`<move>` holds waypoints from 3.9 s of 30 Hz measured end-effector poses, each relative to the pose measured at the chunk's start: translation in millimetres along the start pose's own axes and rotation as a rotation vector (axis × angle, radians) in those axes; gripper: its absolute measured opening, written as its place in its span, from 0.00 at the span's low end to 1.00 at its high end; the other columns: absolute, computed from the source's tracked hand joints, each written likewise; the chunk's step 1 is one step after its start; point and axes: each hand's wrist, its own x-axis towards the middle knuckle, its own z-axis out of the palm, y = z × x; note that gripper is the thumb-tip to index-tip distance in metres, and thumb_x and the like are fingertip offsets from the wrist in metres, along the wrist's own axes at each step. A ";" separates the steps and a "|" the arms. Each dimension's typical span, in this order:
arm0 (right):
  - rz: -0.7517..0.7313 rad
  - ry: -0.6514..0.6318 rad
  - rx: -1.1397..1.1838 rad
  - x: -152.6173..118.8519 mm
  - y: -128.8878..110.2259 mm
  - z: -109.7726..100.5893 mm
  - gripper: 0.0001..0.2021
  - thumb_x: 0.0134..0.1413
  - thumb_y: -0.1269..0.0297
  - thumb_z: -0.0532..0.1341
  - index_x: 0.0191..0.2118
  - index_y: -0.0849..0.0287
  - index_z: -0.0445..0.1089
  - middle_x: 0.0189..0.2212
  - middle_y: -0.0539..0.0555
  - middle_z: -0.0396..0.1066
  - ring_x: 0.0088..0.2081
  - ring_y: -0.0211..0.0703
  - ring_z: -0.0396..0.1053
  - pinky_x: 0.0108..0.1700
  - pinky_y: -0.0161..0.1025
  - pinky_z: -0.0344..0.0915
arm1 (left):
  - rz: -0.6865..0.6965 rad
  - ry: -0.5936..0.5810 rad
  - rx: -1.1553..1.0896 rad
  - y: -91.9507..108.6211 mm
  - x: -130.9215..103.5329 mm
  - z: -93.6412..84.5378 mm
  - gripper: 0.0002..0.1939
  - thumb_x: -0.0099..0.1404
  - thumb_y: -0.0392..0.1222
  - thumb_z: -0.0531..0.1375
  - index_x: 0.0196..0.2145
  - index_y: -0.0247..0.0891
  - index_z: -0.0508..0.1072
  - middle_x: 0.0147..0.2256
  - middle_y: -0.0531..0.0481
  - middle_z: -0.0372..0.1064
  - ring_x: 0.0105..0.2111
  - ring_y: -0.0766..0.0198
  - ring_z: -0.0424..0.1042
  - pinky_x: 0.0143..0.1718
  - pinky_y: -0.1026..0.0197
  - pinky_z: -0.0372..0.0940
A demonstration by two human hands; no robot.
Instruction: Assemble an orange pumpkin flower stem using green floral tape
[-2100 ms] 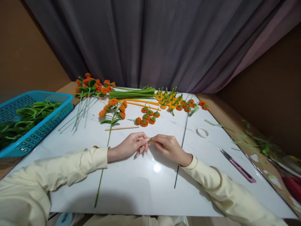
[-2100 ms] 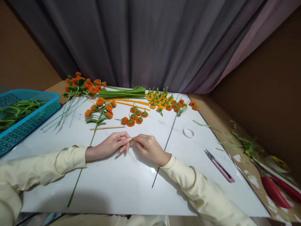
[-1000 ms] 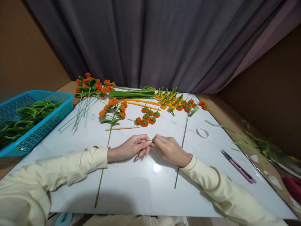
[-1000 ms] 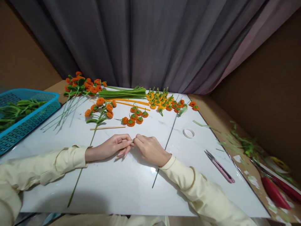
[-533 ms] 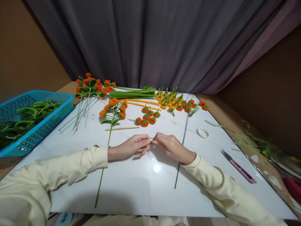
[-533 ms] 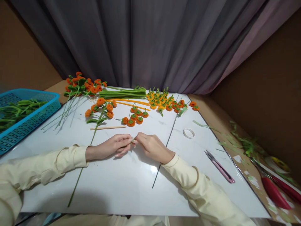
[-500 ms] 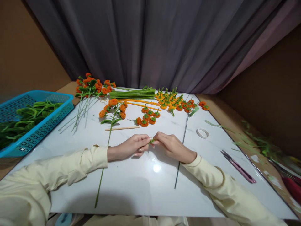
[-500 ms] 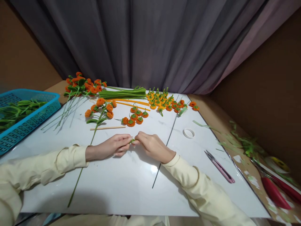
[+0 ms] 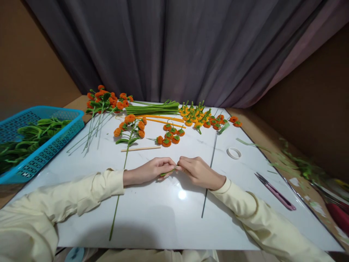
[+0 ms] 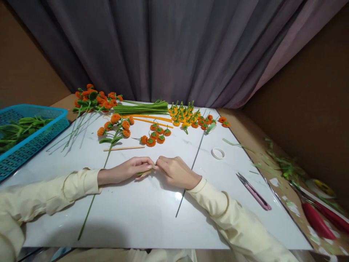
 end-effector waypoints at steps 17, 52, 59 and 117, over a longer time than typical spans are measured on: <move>0.068 -0.062 0.443 2.5 3.8 -0.6 0.20 0.65 0.57 0.45 0.22 0.59 0.55 0.17 0.45 0.51 0.20 0.32 0.50 0.25 0.32 0.49 | 0.069 0.046 0.269 -4.0 -2.4 1.0 0.10 0.65 0.43 0.53 0.36 0.34 0.67 0.23 0.56 0.60 0.23 0.70 0.60 0.27 0.66 0.57; -0.078 0.132 -0.083 -3.2 -4.9 1.1 0.09 0.59 0.76 0.47 0.36 0.60 0.61 0.27 0.52 0.67 0.23 0.36 0.62 0.23 0.32 0.50 | 0.003 0.005 0.039 1.7 0.0 -4.2 0.13 0.62 0.48 0.57 0.29 0.33 0.66 0.19 0.56 0.58 0.18 0.72 0.53 0.21 0.66 0.48; -0.025 0.189 0.224 -1.7 -5.1 10.9 0.09 0.61 0.73 0.47 0.35 0.60 0.63 0.27 0.52 0.70 0.25 0.36 0.65 0.28 0.30 0.59 | -0.008 -0.001 0.043 3.5 -0.9 -3.8 0.13 0.62 0.47 0.58 0.28 0.33 0.66 0.19 0.55 0.60 0.19 0.72 0.53 0.21 0.66 0.47; 1.161 0.055 -0.208 -167.5 125.3 -153.0 0.12 0.61 0.61 0.56 0.45 0.62 0.67 0.44 0.55 0.69 0.41 0.43 0.69 0.43 0.44 0.68 | -0.111 0.238 -0.283 10.9 8.1 5.8 0.13 0.46 0.43 0.70 0.27 0.36 0.73 0.27 0.51 0.66 0.28 0.67 0.62 0.31 0.66 0.58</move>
